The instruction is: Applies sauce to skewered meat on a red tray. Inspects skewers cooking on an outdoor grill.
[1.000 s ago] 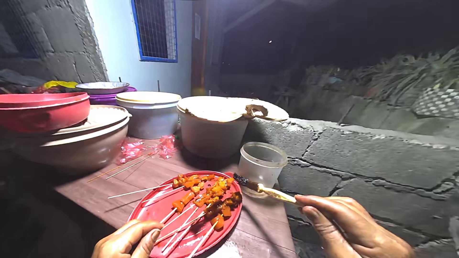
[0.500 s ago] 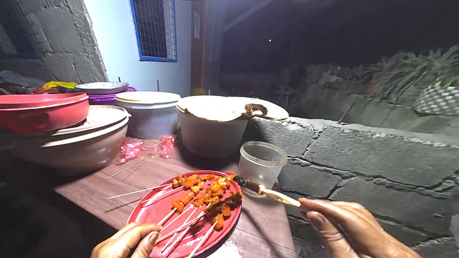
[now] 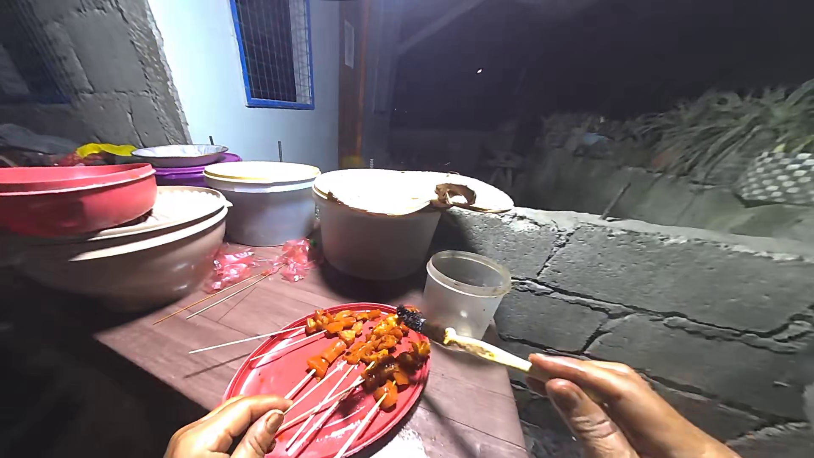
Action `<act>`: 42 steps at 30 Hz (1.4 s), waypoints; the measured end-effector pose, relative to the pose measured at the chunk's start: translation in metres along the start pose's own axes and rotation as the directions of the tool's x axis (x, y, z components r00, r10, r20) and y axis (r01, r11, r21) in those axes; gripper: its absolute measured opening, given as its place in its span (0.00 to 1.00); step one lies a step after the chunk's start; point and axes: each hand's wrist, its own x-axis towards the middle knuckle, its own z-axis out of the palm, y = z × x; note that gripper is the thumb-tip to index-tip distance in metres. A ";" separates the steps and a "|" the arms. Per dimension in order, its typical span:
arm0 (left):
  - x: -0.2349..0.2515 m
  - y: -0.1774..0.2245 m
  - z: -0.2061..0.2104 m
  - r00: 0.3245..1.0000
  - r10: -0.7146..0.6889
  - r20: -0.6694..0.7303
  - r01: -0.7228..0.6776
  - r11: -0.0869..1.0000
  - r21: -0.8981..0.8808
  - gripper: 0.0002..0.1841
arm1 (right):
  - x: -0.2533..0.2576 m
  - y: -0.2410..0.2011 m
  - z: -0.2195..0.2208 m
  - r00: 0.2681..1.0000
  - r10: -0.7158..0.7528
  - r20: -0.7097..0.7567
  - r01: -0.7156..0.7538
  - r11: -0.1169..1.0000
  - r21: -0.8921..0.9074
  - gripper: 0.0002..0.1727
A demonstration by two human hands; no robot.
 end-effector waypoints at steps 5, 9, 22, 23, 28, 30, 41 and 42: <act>0.002 0.007 0.005 0.999 -0.047 -0.008 0.045 0.986 -0.159 0.10 | -0.007 -0.009 0.004 0.999 -0.018 0.032 0.016 0.999 0.048 0.12; 0.004 0.009 0.006 0.999 -0.034 -0.018 0.031 0.989 -0.145 0.11 | -0.015 -0.018 0.008 0.993 -0.066 0.101 0.059 0.996 0.071 0.12; 0.004 0.006 0.011 0.997 0.069 -0.034 -0.068 0.997 0.028 0.10 | -0.007 0.012 -0.004 1.000 0.028 -0.009 -0.029 0.987 -0.160 0.14; 0.005 0.004 0.014 0.993 0.112 -0.029 -0.109 0.990 0.088 0.10 | -0.003 0.007 -0.010 1.000 0.016 -0.017 -0.018 0.989 -0.149 0.14; 0.004 0.008 0.015 0.975 0.160 0.154 -0.196 0.944 0.264 0.12 | 0.028 0.001 -0.038 0.988 -0.089 -0.125 0.070 0.986 -0.151 0.13; 0.005 0.008 0.011 0.968 0.157 0.194 -0.211 0.929 0.303 0.14 | 0.044 0.015 -0.042 0.988 -0.085 -0.126 0.050 0.965 -0.258 0.16; 0.028 -0.012 -0.001 0.992 0.091 0.092 -0.128 0.809 0.574 0.20 | 0.144 0.061 0.016 0.868 0.411 0.279 -0.142 0.744 -0.653 0.10; 0.029 -0.013 -0.002 0.991 0.036 0.131 -0.107 0.801 0.589 0.20 | 0.146 0.068 0.019 0.836 0.449 0.315 -0.142 0.732 -0.667 0.10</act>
